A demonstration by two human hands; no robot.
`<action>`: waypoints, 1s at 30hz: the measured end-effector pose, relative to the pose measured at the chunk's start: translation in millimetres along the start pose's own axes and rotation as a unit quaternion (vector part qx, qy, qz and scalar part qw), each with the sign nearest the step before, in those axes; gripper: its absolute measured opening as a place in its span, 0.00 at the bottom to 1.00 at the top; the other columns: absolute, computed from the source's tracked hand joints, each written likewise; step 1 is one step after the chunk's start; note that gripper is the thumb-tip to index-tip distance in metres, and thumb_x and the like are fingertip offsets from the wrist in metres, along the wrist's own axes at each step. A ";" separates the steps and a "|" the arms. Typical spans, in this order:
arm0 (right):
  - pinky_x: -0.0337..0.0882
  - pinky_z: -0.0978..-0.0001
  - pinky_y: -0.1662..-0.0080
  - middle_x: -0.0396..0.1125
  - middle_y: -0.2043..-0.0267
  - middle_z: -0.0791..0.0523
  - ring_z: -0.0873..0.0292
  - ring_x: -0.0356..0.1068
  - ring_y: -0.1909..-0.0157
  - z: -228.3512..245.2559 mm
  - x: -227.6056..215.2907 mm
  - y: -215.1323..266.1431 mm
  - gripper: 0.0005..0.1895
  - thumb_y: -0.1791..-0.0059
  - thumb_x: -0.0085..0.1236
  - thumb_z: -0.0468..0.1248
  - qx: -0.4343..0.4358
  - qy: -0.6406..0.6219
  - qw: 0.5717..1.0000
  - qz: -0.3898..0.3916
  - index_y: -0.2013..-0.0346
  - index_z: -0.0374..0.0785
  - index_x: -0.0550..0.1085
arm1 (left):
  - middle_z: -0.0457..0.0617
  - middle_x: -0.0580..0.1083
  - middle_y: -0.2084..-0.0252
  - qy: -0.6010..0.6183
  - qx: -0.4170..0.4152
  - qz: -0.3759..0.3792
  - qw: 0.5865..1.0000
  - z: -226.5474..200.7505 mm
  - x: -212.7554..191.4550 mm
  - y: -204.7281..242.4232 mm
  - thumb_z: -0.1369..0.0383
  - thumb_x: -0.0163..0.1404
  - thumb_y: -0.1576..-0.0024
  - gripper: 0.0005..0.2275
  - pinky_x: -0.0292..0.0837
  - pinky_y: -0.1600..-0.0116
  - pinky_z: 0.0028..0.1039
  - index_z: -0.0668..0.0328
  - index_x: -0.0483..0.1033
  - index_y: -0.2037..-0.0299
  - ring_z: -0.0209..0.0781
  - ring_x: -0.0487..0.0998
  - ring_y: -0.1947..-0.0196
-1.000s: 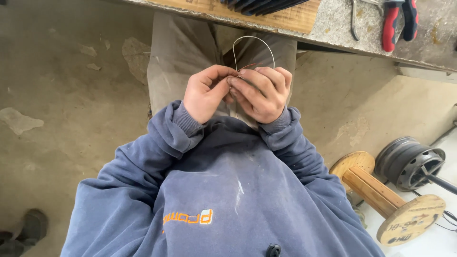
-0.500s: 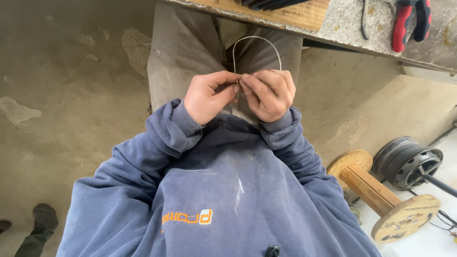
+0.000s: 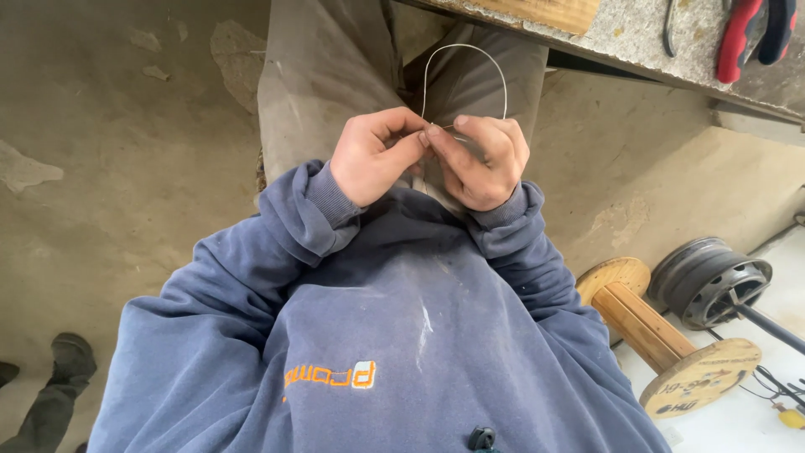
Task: The person strips the insulation from a copper wire using wire strippers and pliers, then twists the exposed copper strands together. The person then picks up a white wire and twists it with the copper wire.
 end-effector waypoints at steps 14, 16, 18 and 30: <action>0.70 0.64 0.59 0.72 0.57 0.59 0.56 0.72 0.60 8.8 -27.5 -39.3 0.11 0.53 0.71 0.32 0.063 -0.001 0.982 0.176 0.56 0.39 0.80 | 0.52 0.79 0.70 -0.335 0.135 -0.038 0.932 -44.3 -1.2 9.9 0.68 0.56 0.41 0.05 0.73 0.67 0.32 0.58 0.81 0.59 0.49 0.80 0.71; 0.71 0.64 0.58 0.72 0.57 0.58 0.56 0.72 0.61 10.9 -24.8 -37.2 0.10 0.52 0.72 0.32 0.075 -0.011 0.984 0.160 0.58 0.40 0.79 | 0.52 0.79 0.68 -0.347 0.153 -0.039 0.924 -43.4 -1.1 11.6 0.68 0.56 0.40 0.05 0.74 0.66 0.33 0.58 0.81 0.59 0.50 0.81 0.70; 0.73 0.65 0.57 0.71 0.56 0.57 0.55 0.74 0.59 13.2 -20.5 -31.4 0.09 0.51 0.69 0.31 0.143 -0.046 0.977 0.154 0.59 0.39 0.78 | 0.50 0.79 0.66 -0.400 0.229 -0.068 0.885 -43.1 0.7 14.8 0.69 0.57 0.39 0.04 0.74 0.66 0.33 0.56 0.81 0.58 0.49 0.80 0.69; 0.70 0.74 0.49 0.70 0.55 0.57 0.65 0.67 0.53 -21.7 -5.6 15.8 0.06 0.41 0.56 0.32 0.399 -0.423 0.787 0.204 0.53 0.30 0.74 | 0.44 0.77 0.69 -0.504 0.363 -0.029 0.783 -57.4 2.8 20.2 0.73 0.59 0.44 0.12 0.70 0.70 0.32 0.56 0.82 0.49 0.44 0.77 0.74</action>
Point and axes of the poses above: each hand's wrist, its own y-axis away from the middle knuckle, its own x-axis out of the palm, z = x × y, the point moved 2 cm from there along -y, towards the middle knuckle
